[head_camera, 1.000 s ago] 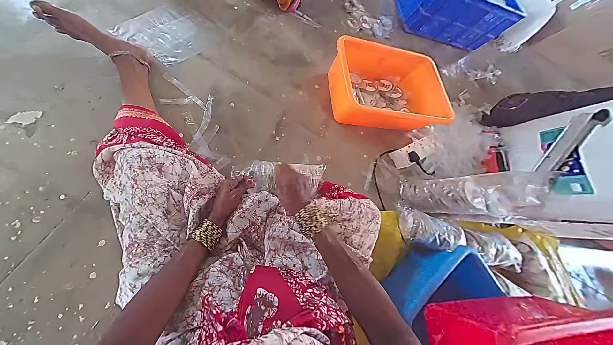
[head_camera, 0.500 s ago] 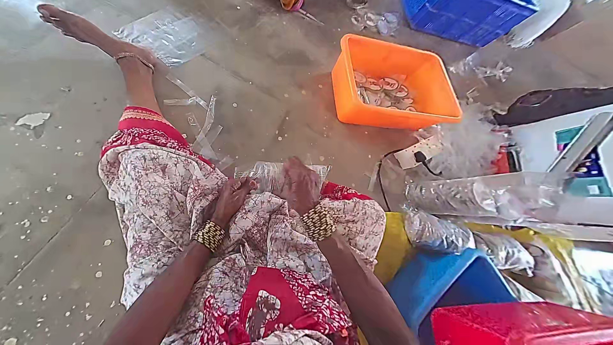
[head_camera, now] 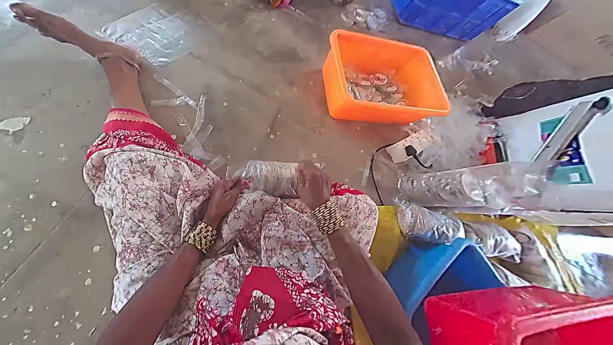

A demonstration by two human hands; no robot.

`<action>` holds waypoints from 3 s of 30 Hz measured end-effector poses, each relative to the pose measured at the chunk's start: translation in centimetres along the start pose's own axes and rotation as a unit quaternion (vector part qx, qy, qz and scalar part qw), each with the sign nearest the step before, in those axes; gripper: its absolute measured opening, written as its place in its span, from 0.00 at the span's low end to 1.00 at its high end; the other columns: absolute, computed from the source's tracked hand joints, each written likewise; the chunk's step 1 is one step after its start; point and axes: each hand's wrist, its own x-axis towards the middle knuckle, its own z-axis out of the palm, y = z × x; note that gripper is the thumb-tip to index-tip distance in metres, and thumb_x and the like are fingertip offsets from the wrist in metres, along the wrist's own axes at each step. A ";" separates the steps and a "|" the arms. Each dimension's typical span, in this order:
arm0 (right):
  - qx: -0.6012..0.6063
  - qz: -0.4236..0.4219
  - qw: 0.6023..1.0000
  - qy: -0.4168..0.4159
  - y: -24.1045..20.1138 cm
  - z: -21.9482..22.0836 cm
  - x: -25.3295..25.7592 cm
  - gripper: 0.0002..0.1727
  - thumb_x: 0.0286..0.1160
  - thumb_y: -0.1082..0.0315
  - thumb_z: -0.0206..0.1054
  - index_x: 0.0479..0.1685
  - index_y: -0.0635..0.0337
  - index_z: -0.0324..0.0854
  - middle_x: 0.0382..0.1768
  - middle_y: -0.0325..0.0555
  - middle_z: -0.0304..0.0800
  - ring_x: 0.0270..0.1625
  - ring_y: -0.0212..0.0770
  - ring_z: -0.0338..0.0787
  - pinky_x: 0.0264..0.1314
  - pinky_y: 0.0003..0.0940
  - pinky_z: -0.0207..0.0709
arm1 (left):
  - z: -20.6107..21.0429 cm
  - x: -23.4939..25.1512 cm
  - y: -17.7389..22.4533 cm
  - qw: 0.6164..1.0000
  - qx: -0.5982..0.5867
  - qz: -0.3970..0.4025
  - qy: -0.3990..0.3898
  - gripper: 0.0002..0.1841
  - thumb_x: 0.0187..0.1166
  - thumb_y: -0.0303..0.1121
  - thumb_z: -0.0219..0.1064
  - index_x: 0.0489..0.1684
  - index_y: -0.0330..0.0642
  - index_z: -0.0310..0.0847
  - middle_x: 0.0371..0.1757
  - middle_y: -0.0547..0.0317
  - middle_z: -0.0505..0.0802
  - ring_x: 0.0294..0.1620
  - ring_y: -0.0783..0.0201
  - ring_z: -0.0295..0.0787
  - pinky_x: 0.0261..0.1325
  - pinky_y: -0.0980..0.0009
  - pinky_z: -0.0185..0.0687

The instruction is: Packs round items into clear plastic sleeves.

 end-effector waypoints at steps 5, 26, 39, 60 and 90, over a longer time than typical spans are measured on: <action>-0.008 0.069 0.998 0.005 1.3 -0.5 -0.4 0.12 0.76 0.73 0.66 0.53 0.69 0.85 0.55 0.65 0.90 0.54 0.65 0.91 0.55 0.65 0.79 | 0.1 -0.1 -0.4 1.000 -0.001 -0.009 0.010 0.09 0.86 0.30 0.60 0.40 0.36 0.86 0.33 0.68 0.90 0.37 0.81 0.86 0.49 0.79 0.82; 0.289 0.334 0.889 0.119 13.6 1.9 4.0 0.11 0.78 0.68 0.71 0.50 0.67 0.84 0.38 0.53 0.88 0.30 0.43 0.87 0.40 0.41 0.84 | 0.8 1.0 4.3 0.997 -0.002 0.055 0.053 0.10 0.87 0.27 0.56 0.41 0.34 0.83 0.33 0.67 0.91 0.27 0.79 0.84 0.36 0.80 0.83; 0.125 0.300 0.946 -0.017 11.7 1.6 5.4 0.17 0.83 0.67 0.62 0.65 0.66 0.82 0.68 0.63 0.84 0.73 0.57 0.83 0.76 0.53 0.72 | -0.3 1.1 14.2 0.747 0.469 0.431 -0.190 0.16 0.85 0.34 0.58 0.28 0.37 0.85 0.29 0.49 0.91 0.33 0.48 0.91 0.39 0.50 0.82; -0.251 -0.291 0.846 -0.370 -14.1 -4.2 9.1 0.25 0.71 0.63 0.76 0.64 0.70 0.83 0.63 0.68 0.86 0.71 0.68 0.82 0.74 0.67 0.70 | -2.7 3.5 3.8 0.988 -0.080 0.110 0.071 0.42 0.90 0.60 0.26 0.85 0.35 0.66 0.85 0.49 0.75 0.88 0.64 0.65 0.90 0.62 0.56; -0.171 -0.259 0.849 -0.428 -12.8 -3.7 10.1 0.17 0.68 0.73 0.74 0.56 0.72 0.84 0.53 0.68 0.88 0.61 0.66 0.88 0.63 0.60 0.79 | 0.6 6.7 1.7 0.970 -0.154 0.166 0.084 0.53 0.82 0.72 0.20 0.61 0.41 0.90 0.62 0.54 0.94 0.70 0.62 0.86 0.81 0.56 0.70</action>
